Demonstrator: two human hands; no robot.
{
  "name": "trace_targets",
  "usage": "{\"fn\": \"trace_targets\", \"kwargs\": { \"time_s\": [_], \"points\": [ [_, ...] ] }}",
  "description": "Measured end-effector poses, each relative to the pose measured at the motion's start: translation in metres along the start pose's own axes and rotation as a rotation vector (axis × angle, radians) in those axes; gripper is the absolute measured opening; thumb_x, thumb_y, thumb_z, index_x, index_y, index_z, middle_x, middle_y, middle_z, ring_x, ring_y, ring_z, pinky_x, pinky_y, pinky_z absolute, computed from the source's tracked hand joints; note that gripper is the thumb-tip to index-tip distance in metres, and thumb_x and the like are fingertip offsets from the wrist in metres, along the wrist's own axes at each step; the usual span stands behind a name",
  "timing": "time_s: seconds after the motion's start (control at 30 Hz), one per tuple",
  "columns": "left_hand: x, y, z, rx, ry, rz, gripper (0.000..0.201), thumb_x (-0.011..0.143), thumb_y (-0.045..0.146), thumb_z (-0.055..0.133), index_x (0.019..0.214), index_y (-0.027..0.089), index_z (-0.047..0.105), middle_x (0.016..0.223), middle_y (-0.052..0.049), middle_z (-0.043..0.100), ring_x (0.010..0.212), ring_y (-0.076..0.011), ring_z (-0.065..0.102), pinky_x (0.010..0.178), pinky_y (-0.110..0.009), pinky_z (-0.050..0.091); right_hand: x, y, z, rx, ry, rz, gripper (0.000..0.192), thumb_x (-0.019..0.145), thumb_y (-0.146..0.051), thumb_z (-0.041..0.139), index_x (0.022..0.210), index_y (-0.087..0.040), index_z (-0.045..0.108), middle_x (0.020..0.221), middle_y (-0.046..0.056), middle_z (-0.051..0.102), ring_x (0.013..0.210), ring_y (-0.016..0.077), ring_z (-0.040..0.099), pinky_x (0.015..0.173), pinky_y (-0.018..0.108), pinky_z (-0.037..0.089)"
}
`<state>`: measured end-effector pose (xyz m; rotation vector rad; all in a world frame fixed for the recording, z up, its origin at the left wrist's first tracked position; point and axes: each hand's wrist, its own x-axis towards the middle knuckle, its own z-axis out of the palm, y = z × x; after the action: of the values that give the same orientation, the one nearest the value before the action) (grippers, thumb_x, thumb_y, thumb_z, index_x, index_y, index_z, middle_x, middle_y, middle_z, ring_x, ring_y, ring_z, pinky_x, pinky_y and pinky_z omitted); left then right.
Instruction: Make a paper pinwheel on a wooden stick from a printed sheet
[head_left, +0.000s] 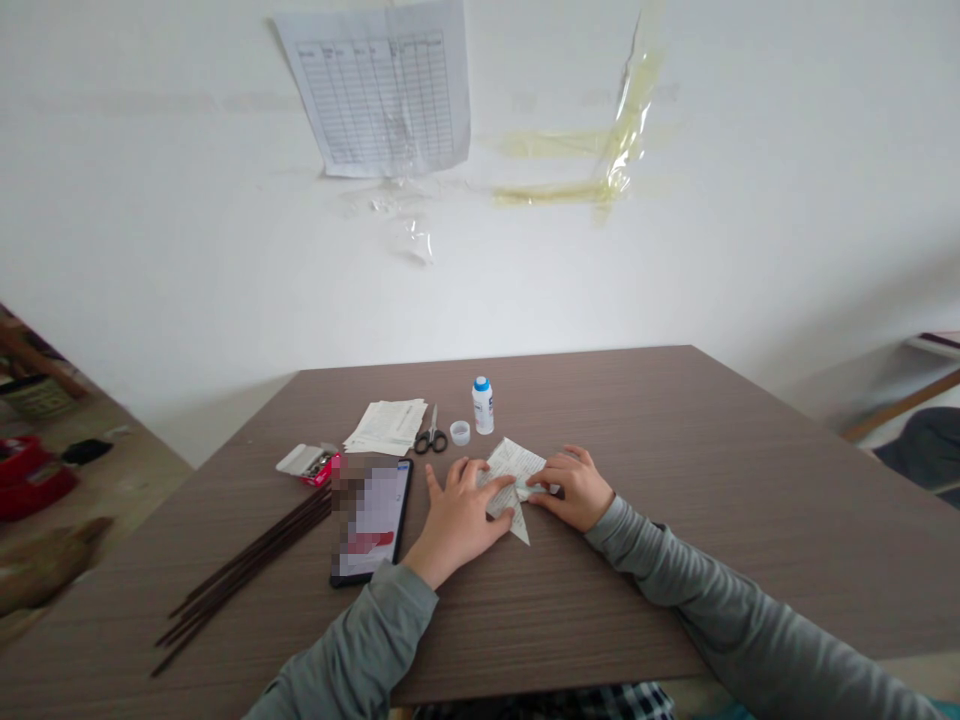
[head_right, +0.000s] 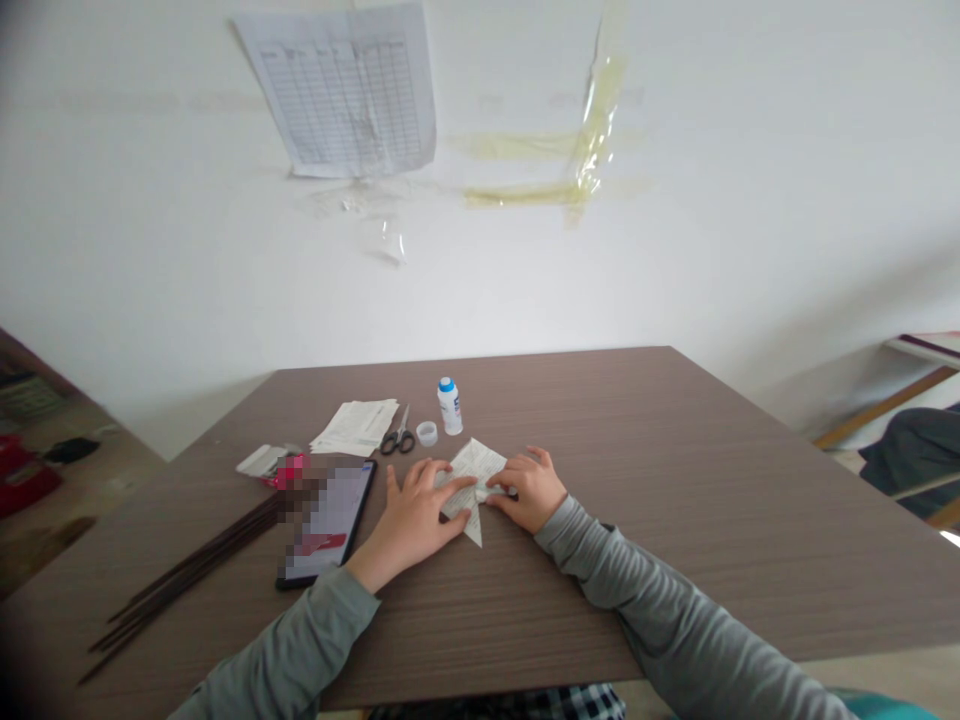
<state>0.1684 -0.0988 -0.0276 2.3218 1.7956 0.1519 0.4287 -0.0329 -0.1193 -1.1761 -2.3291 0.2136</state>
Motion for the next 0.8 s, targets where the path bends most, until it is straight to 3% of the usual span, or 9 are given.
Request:
{"fn": "trace_targets", "kwargs": {
  "time_s": [0.23, 0.57, 0.8],
  "points": [
    [0.0046, -0.0025, -0.0002, -0.012, -0.022, -0.018, 0.058, 0.114, 0.035, 0.094, 0.170, 0.049, 0.090, 0.195, -0.011, 0.070, 0.193, -0.0591, 0.044, 0.150, -0.108, 0.022, -0.0004, 0.0046, 0.0034, -0.008, -0.011, -0.004, 0.012, 0.113, -0.035, 0.096, 0.122, -0.033, 0.102, 0.101, 0.005, 0.093, 0.107, 0.0308, 0.090, 0.137, 0.064, 0.056],
    [0.0076, -0.0087, 0.0060, -0.024, -0.008, -0.022, 0.068, 0.114, 0.037, 0.095, 0.180, 0.048, 0.083, 0.193, -0.011, 0.071, 0.190, -0.0552, 0.048, 0.153, -0.104, 0.023, 0.0007, 0.0037, 0.0022, 0.001, 0.001, -0.002, 0.012, 0.110, -0.037, 0.097, 0.121, -0.036, 0.102, 0.100, 0.005, 0.094, 0.106, 0.0329, 0.091, 0.134, 0.063, 0.058],
    [0.0061, -0.0071, 0.0048, -0.010, -0.037, 0.020, 0.054, 0.117, 0.037, 0.088, 0.169, 0.053, 0.090, 0.197, -0.008, 0.068, 0.191, -0.0563, 0.047, 0.152, -0.106, 0.022, 0.0022, -0.0001, -0.0008, -0.003, -0.010, 0.021, 0.010, 0.108, -0.039, 0.098, 0.117, -0.038, 0.102, 0.098, 0.004, 0.094, 0.105, 0.0348, 0.093, 0.134, 0.063, 0.060]
  ]
}}
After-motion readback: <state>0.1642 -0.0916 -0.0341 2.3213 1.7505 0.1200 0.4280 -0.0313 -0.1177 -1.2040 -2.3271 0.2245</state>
